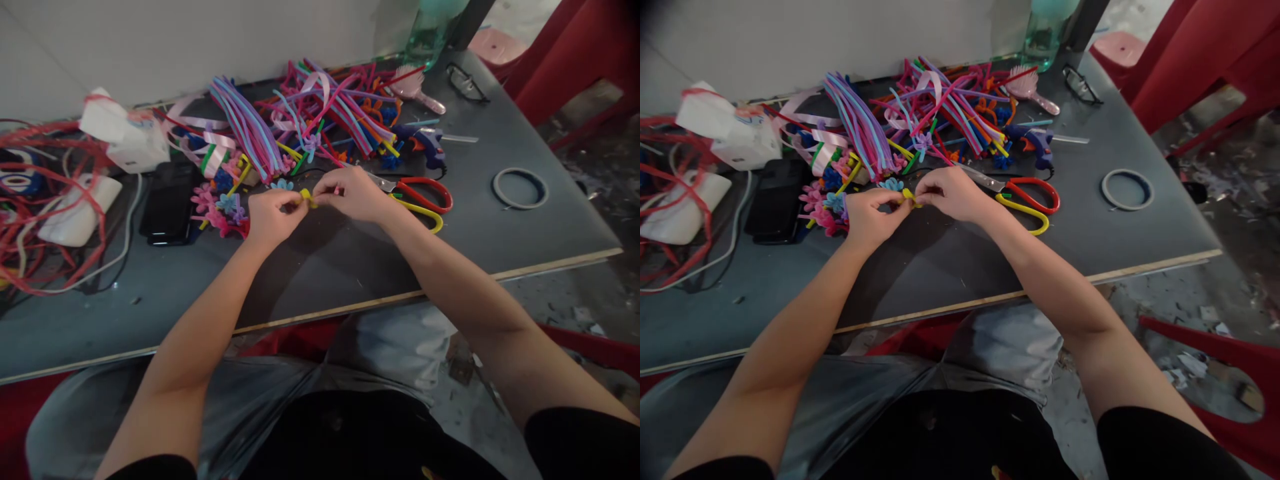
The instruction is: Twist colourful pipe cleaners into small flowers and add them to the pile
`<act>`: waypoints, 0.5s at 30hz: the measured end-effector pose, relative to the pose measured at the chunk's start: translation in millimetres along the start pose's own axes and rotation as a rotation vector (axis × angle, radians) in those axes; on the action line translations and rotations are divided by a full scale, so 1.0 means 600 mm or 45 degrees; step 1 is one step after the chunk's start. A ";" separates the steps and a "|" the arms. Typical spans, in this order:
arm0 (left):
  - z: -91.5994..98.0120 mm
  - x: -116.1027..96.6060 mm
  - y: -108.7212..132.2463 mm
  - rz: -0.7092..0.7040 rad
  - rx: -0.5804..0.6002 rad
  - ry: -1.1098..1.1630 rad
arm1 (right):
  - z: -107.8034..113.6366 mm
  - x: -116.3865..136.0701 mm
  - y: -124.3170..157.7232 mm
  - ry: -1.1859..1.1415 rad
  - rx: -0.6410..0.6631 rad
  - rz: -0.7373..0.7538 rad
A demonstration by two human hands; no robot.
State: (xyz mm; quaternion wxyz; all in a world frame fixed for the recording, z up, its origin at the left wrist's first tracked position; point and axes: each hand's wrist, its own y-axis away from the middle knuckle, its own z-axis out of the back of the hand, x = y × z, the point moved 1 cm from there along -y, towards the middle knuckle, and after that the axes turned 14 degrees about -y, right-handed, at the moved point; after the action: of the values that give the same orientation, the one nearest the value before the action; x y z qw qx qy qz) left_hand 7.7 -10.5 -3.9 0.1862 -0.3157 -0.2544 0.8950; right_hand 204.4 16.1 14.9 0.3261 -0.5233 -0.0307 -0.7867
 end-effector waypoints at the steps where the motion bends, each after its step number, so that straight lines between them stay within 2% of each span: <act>1: 0.002 0.000 -0.002 0.018 0.006 0.066 | 0.005 -0.003 -0.001 -0.061 -0.003 0.017; 8: 0.003 0.001 -0.007 0.223 0.014 0.440 | 0.003 -0.015 0.000 -0.288 -0.207 0.168; 15: 0.004 -0.001 -0.006 0.262 0.030 0.504 | -0.003 -0.015 -0.002 -0.329 -0.204 0.259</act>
State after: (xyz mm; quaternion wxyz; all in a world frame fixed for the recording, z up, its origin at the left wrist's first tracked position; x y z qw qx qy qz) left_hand 7.3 -8.8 -0.1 0.1438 -0.5075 -0.1687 0.8327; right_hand 204.4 20.4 6.5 0.3548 -0.6445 0.0435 -0.6758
